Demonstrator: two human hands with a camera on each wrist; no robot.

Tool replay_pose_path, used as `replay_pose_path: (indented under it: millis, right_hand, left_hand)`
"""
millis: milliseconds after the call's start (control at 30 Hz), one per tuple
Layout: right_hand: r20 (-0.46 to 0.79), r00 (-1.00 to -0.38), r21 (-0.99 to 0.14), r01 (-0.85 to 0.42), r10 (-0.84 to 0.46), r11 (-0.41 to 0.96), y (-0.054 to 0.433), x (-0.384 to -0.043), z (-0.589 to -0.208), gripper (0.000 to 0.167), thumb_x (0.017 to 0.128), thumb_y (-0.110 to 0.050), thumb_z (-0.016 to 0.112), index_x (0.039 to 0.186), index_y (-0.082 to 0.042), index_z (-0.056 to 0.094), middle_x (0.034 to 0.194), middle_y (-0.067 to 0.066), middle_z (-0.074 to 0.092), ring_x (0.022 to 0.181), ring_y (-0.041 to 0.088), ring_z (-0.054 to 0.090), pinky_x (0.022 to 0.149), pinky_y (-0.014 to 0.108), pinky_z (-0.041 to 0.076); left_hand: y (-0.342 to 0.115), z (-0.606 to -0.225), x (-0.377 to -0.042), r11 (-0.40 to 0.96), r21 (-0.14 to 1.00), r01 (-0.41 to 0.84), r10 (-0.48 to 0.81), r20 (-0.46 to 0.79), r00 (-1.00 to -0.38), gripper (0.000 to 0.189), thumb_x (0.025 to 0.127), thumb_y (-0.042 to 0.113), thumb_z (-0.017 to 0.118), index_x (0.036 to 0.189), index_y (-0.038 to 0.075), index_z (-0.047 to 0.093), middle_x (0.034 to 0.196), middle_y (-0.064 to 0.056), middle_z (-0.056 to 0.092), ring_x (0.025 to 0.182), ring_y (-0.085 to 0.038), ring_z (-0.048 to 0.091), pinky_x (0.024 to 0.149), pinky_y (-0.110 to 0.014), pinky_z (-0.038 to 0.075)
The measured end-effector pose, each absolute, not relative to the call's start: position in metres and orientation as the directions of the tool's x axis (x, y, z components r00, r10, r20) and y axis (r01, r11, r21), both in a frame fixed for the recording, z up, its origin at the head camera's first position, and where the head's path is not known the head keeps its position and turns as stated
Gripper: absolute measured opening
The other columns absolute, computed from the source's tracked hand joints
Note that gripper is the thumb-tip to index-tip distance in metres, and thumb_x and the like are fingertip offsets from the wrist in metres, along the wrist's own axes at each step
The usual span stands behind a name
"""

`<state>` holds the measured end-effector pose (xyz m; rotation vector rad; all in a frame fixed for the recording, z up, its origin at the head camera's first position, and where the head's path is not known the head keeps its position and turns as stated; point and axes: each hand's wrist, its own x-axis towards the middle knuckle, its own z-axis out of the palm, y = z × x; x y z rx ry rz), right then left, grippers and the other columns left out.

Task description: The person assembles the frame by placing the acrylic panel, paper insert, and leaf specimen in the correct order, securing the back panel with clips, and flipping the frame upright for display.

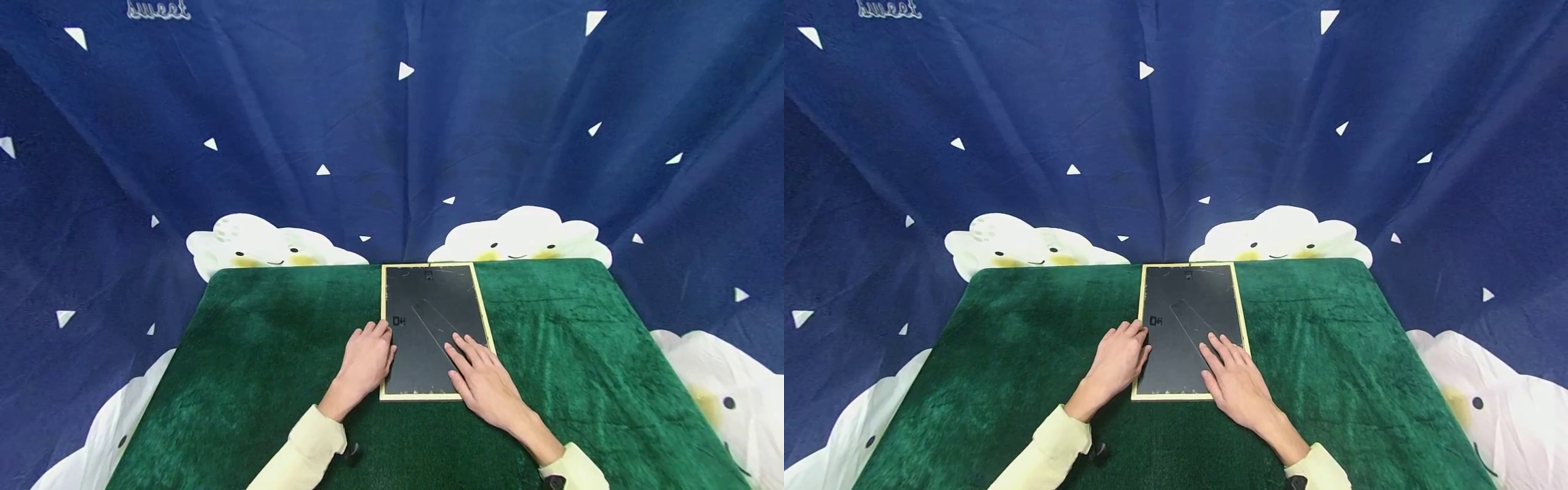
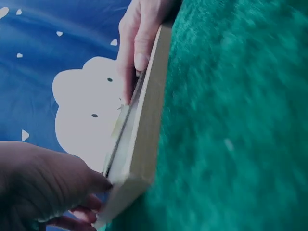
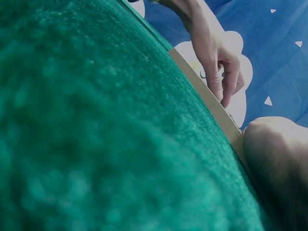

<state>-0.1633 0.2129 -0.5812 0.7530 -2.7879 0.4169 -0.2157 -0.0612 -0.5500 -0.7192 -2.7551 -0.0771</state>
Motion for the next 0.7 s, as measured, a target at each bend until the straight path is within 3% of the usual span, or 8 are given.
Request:
replay_pose_path:
  millis: [200, 300, 467, 600, 700]
  right_hand:
    - [0.283, -0.843, -0.208, -0.519, -0.457, 0.829, 0.213, -0.163, -0.58, 0.052, 0.108, -0.033, 0.054, 0.155, -0.011, 0.052, 0.162, 0.015, 0.044, 0.152, 0.037, 0.038, 0.12, 0.054, 0.033]
    - [0.289, -0.84, -0.201, -0.521, -0.458, 0.829, 0.214, -0.163, -0.58, 0.052, 0.107, -0.032, 0.054, 0.154, -0.01, 0.052, 0.162, 0.016, 0.045, 0.151, 0.038, 0.039, 0.119, 0.055, 0.034]
    - [0.285, -0.84, -0.203, -0.523, -0.461, 0.828, 0.215, -0.162, -0.58, 0.051, 0.108, -0.033, 0.054, 0.154, -0.01, 0.052, 0.162, 0.016, 0.044, 0.151, 0.038, 0.039, 0.119, 0.055, 0.033]
    - [0.288, -0.844, -0.213, -0.518, -0.453, 0.829, 0.215, -0.162, -0.579, 0.051, 0.108, -0.033, 0.054, 0.154, -0.011, 0.053, 0.161, 0.016, 0.045, 0.15, 0.038, 0.04, 0.119, 0.055, 0.034]
    - [0.293, -0.84, -0.212, -0.523, -0.457, 0.825, 0.214, -0.163, -0.579, 0.051, 0.108, -0.033, 0.054, 0.153, -0.01, 0.054, 0.161, 0.016, 0.046, 0.15, 0.038, 0.041, 0.119, 0.056, 0.034]
  left_hand:
    - [-0.051, -0.547, -0.213, 0.875, -0.081, 0.478, 0.475, 0.34, -0.812, 0.018, 0.095, 0.023, 0.073, 0.09, 0.007, 0.079, 0.099, -0.004, 0.062, 0.087, -0.025, 0.061, 0.064, -0.037, 0.049]
    - [-0.049, -0.547, -0.213, 0.89, -0.038, 0.455, 0.442, 0.321, -0.838, 0.02, 0.097, 0.024, 0.072, 0.097, 0.005, 0.079, 0.104, -0.006, 0.063, 0.09, -0.026, 0.062, 0.067, -0.038, 0.051]
    - [-0.048, -0.551, -0.208, 0.918, 0.182, 0.352, 0.293, 0.286, -0.913, 0.039, 0.097, 0.031, 0.073, 0.123, 0.001, 0.072, 0.111, -0.012, 0.059, 0.096, -0.028, 0.057, 0.076, -0.04, 0.05]
    - [-0.042, -0.558, -0.204, 0.84, 0.349, 0.415, 0.317, 0.305, -0.898, 0.057, 0.099, 0.033, 0.071, 0.144, 0.001, 0.057, 0.137, -0.019, 0.055, 0.126, -0.035, 0.054, 0.101, -0.047, 0.05]
    - [-0.038, -0.562, -0.202, 0.748, 0.426, 0.508, 0.411, 0.303, -0.86, 0.065, 0.103, 0.035, 0.064, 0.158, 0.007, 0.043, 0.161, -0.016, 0.042, 0.151, -0.036, 0.037, 0.119, -0.053, 0.037]
